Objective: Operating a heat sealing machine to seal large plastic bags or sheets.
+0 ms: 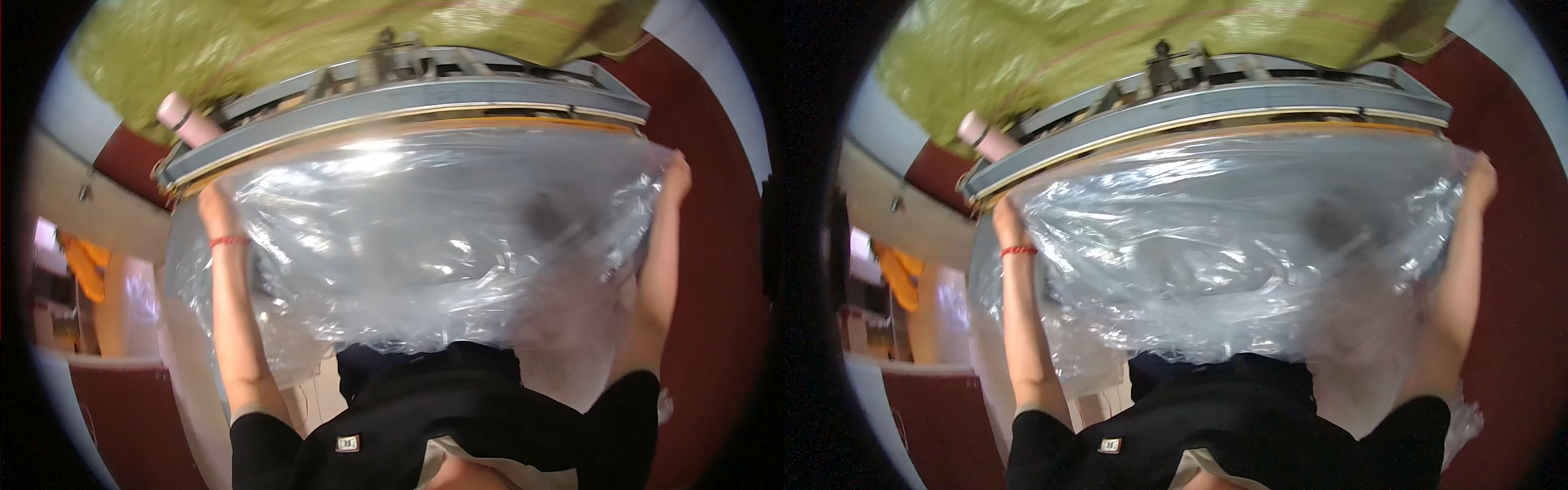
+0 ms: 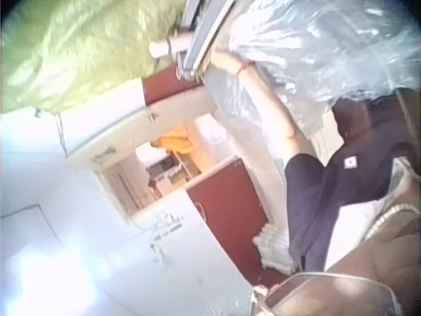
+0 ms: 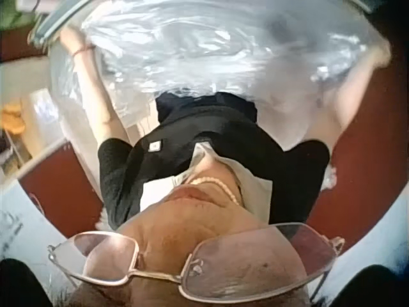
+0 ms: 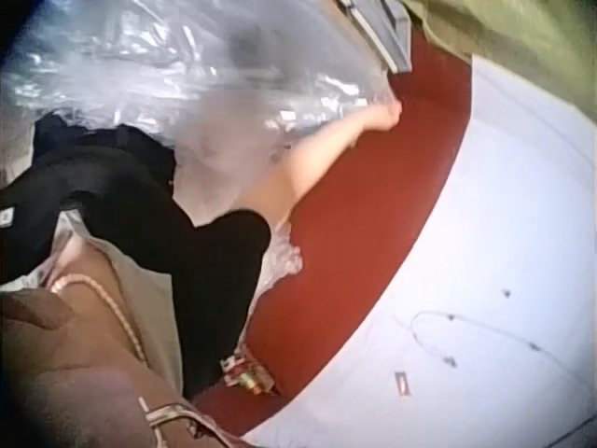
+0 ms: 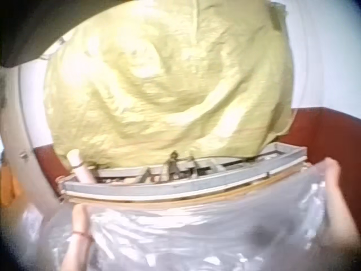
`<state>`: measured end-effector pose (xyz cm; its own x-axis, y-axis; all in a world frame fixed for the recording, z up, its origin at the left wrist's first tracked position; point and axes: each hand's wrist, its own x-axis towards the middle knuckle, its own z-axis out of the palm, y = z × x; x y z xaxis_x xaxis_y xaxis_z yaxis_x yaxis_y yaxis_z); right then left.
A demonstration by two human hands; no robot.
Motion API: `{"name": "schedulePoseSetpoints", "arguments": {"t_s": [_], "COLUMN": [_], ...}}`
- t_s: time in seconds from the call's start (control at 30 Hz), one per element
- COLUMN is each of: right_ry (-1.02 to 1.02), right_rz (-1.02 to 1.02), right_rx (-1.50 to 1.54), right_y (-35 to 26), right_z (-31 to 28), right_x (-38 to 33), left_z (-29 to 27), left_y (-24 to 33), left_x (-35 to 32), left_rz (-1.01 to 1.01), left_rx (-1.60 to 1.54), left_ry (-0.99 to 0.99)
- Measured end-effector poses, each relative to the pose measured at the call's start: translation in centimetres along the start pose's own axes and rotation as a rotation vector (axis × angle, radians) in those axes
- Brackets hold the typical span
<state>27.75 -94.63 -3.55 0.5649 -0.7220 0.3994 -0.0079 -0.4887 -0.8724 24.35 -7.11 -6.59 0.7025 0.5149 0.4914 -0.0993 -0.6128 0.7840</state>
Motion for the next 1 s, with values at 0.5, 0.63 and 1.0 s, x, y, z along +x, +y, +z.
{"name": "schedulePoseSetpoints", "arguments": {"t_s": [0.5,0.63,1.0], "right_ry": [0.1,0.216,0.17], "right_rz": [-0.037,-0.132,0.137], "right_rx": [0.129,0.023,0.247], "right_y": [2.7,1.1,-2.0], "right_z": [15.2,15.3,14.8], "right_x": [-3.6,-4.3,-4.9], "left_z": [3.2,2.1,0.7], "left_y": [-6.9,-8.0,-8.4], "left_x": [4.0,4.5,4.9], "left_rz": [-0.117,-0.114,-0.221], "left_rx": [-0.308,-0.305,-0.479], "left_ry": [0.14,0.126,0.192]}}
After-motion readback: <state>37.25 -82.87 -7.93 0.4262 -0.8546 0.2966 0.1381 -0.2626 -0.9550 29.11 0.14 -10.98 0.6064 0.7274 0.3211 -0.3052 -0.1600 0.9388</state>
